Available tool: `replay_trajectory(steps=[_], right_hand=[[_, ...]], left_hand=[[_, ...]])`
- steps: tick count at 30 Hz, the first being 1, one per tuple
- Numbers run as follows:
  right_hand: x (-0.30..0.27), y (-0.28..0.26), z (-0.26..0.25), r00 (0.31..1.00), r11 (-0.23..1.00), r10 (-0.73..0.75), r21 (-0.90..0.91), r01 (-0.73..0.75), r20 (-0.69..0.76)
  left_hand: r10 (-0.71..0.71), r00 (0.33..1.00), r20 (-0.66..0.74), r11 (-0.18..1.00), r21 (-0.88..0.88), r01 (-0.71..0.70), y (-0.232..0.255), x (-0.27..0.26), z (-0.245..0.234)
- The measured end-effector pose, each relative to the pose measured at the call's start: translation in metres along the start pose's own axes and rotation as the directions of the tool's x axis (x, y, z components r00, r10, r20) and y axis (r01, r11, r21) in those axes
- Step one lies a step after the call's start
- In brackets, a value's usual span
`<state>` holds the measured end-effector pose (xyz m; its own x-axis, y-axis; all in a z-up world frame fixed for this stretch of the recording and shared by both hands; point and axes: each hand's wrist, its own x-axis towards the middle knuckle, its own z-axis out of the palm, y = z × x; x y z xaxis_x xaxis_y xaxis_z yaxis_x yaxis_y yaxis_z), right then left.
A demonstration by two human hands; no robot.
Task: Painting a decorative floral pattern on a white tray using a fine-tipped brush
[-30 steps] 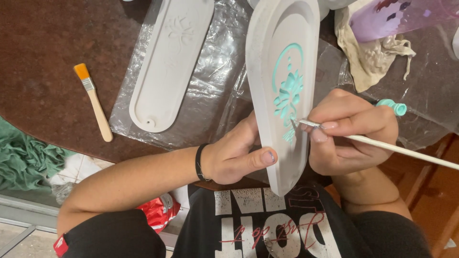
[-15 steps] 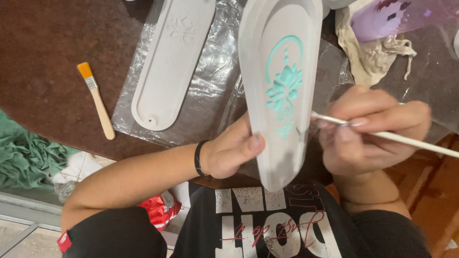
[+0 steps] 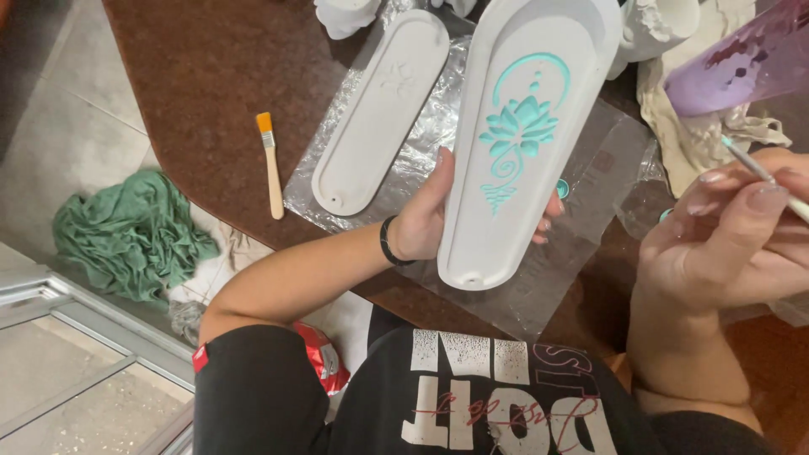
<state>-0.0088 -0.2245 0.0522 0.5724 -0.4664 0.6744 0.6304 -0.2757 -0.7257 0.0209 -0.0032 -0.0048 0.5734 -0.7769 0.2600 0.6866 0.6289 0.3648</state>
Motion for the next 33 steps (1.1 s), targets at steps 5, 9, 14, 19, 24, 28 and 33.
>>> replay_trajectory(steps=[5, 9, 14, 19, 24, 28, 33], right_hand=[[0.002, -0.005, 0.005, 1.000, 0.999, -0.006, -0.049, 0.005, -0.016], [0.000, -0.009, 0.005, 1.000, 0.996, -0.010, -0.093, 0.013, 0.026], [0.002, -0.009, 0.009, 0.996, 0.995, -0.044, -0.090, 0.050, 0.074], [0.003, -0.005, 0.010, 0.998, 0.999, -0.022, -0.044, 0.025, 0.059], [0.003, -0.007, 0.010, 0.995, 0.997, -0.024, -0.072, 0.031, 0.093], [0.003, -0.004, 0.010, 0.996, 0.998, -0.027, -0.055, 0.032, 0.079], [0.001, -0.005, 0.010, 0.999, 0.998, 0.003, -0.063, -0.001, 0.040]], left_hand=[[0.020, 1.000, 0.021, 0.999, 0.046, -0.021, 0.004, 0.001, 0.002], [0.038, 0.999, 0.020, 0.998, 0.055, -0.039, 0.003, 0.002, 0.006], [0.028, 0.999, 0.017, 0.998, 0.054, -0.029, 0.002, 0.001, 0.004], [0.029, 1.000, 0.005, 0.998, 0.062, -0.029, 0.000, 0.001, 0.004], [0.015, 1.000, 0.025, 0.999, 0.042, -0.016, -0.001, 0.001, 0.000], [0.018, 0.999, 0.027, 0.999, 0.050, -0.019, -0.002, 0.000, 0.000], [0.000, 1.000, 0.002, 0.998, 0.063, -0.001, -0.001, 0.000, 0.001]])
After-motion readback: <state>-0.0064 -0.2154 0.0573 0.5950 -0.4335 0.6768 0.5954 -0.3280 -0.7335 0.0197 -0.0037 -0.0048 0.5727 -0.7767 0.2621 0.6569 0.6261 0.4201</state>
